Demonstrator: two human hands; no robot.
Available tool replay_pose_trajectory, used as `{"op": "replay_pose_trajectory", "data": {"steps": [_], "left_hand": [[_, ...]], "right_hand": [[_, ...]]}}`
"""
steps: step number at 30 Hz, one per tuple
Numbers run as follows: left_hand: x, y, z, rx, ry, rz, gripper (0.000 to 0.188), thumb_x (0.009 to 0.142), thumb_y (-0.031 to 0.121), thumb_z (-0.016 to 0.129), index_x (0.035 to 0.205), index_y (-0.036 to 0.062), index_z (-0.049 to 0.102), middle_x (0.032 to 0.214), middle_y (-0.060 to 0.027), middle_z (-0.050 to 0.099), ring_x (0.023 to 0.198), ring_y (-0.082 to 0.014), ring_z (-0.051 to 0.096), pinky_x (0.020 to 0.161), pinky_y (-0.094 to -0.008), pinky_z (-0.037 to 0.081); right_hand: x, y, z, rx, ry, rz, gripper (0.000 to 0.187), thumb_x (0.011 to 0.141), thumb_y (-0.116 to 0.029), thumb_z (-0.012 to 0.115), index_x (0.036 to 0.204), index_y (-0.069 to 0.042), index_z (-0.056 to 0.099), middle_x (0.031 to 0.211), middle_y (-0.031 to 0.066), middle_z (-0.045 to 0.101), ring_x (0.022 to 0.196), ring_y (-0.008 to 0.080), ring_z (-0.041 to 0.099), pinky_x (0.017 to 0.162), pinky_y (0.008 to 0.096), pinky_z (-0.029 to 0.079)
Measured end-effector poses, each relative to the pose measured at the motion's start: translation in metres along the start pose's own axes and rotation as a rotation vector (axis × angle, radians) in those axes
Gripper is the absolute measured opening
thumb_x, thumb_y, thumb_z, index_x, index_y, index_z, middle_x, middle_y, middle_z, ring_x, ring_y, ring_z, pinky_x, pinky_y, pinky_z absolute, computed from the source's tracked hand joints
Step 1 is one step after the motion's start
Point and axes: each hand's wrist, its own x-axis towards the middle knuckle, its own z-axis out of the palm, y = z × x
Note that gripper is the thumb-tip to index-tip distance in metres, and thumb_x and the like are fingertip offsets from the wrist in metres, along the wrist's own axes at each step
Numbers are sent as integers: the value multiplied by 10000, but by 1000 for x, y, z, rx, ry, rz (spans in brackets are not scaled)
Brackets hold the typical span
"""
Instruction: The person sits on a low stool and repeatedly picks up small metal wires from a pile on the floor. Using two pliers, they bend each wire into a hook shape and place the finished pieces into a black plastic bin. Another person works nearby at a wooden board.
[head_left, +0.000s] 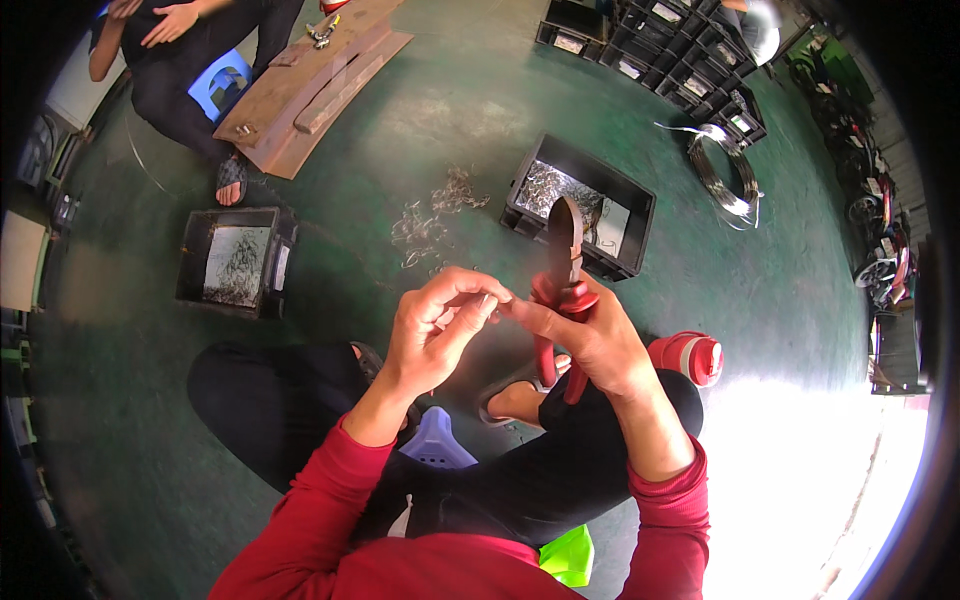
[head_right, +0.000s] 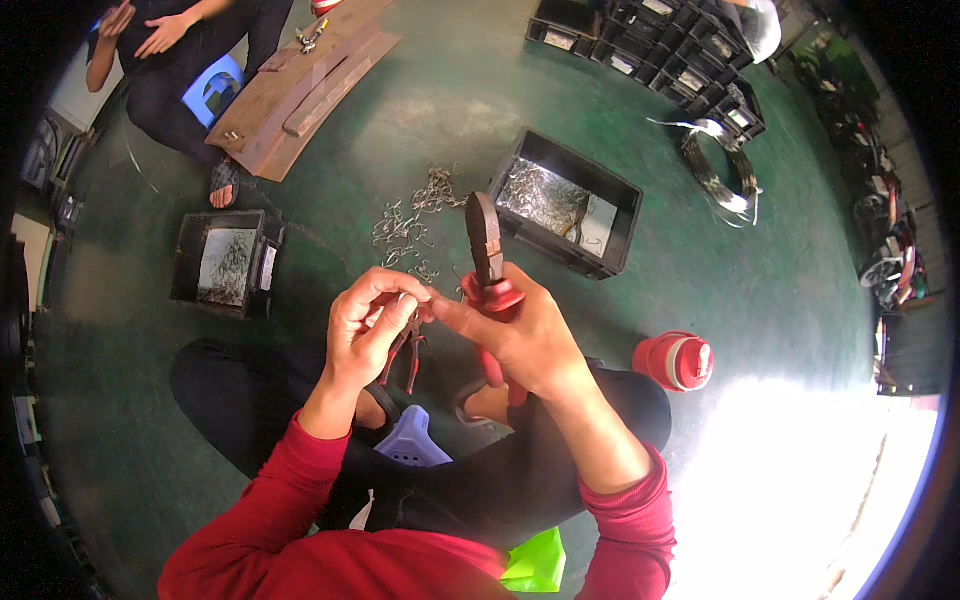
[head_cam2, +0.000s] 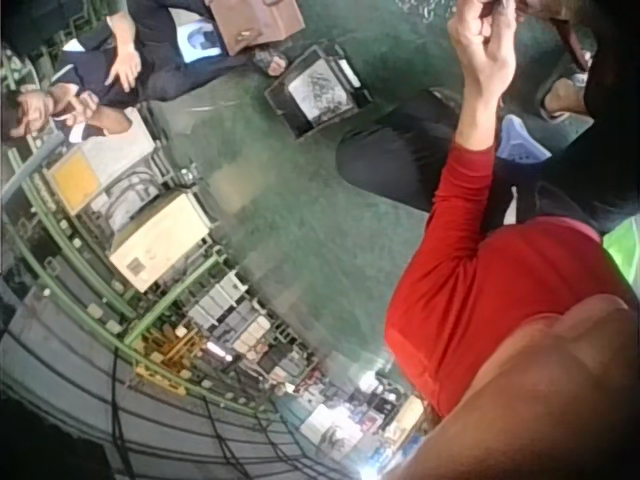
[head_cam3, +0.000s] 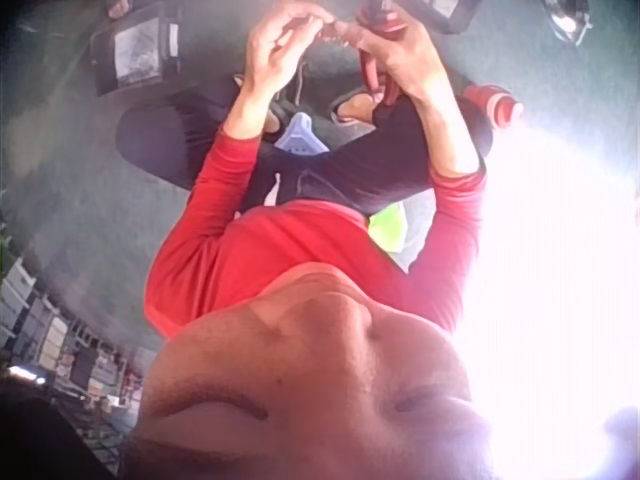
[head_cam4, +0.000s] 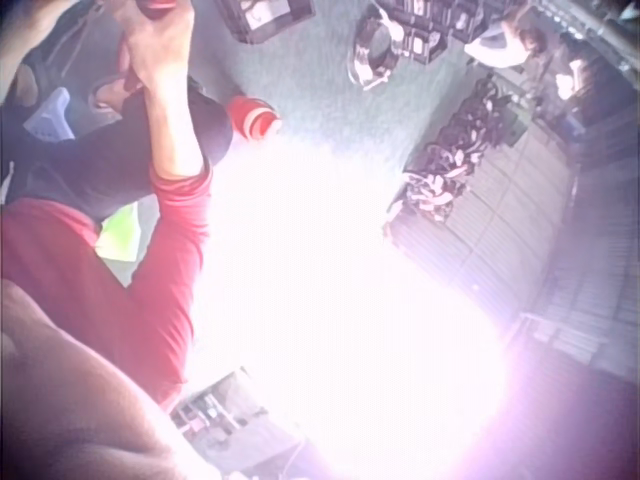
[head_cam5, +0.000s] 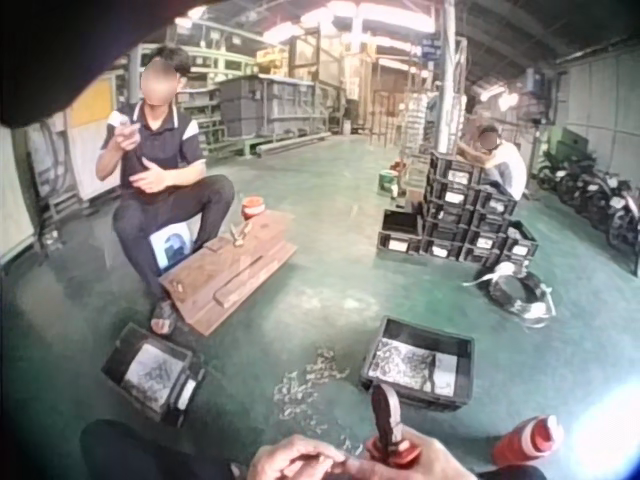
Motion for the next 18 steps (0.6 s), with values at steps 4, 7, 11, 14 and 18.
{"op": "replay_pose_trajectory", "data": {"steps": [4, 7, 11, 14, 18], "left_hand": [[1, 2, 3, -1, 27, -2, 118, 966, 78, 546, 1035, 8, 612, 901, -55, 674, 804, -99, 634, 689, -239, 494], [5, 6, 1, -31, 92, -64, 116, 957, 66, 554, 1022, 3, 626, 841, -47, 673, 739, -89, 633, 636, -225, 491], [5, 16, -11, 84, 133, -135, 133, 948, 61, 555, 1006, -13, 648, 745, -45, 636, 613, -76, 592, 547, -214, 478], [5, 20, -13, 135, 165, -165, 145, 943, 61, 559, 1005, -14, 667, 688, -29, 598, 553, -53, 545, 487, -198, 438], [6, 23, -13, 98, 166, -184, 155, 940, 61, 566, 1006, -15, 684, 632, 1, 556, 516, -25, 491, 435, -184, 373]], "right_hand": [[-4, -2, -5, -18, -20, 162, 321, 836, -289, 726, 921, -24, 567, 679, 10, 553, 578, 61, 475, 554, 253, 414], [-7, -3, -8, -163, -3, 120, 290, 837, -254, 719, 934, -13, 590, 694, 24, 576, 627, 67, 503, 589, 256, 436], [-12, -3, -8, -318, -61, 91, 268, 813, -197, 738, 961, -9, 617, 729, 42, 616, 677, 84, 552, 643, 269, 461], [-13, 0, -7, -370, -130, 76, 213, 827, -130, 714, 970, -14, 607, 766, 41, 618, 695, 89, 556, 645, 260, 457], [-10, 7, -6, -387, -174, 95, 155, 857, -60, 675, 969, -11, 580, 815, 15, 602, 738, 69, 542, 656, 231, 444]]}}
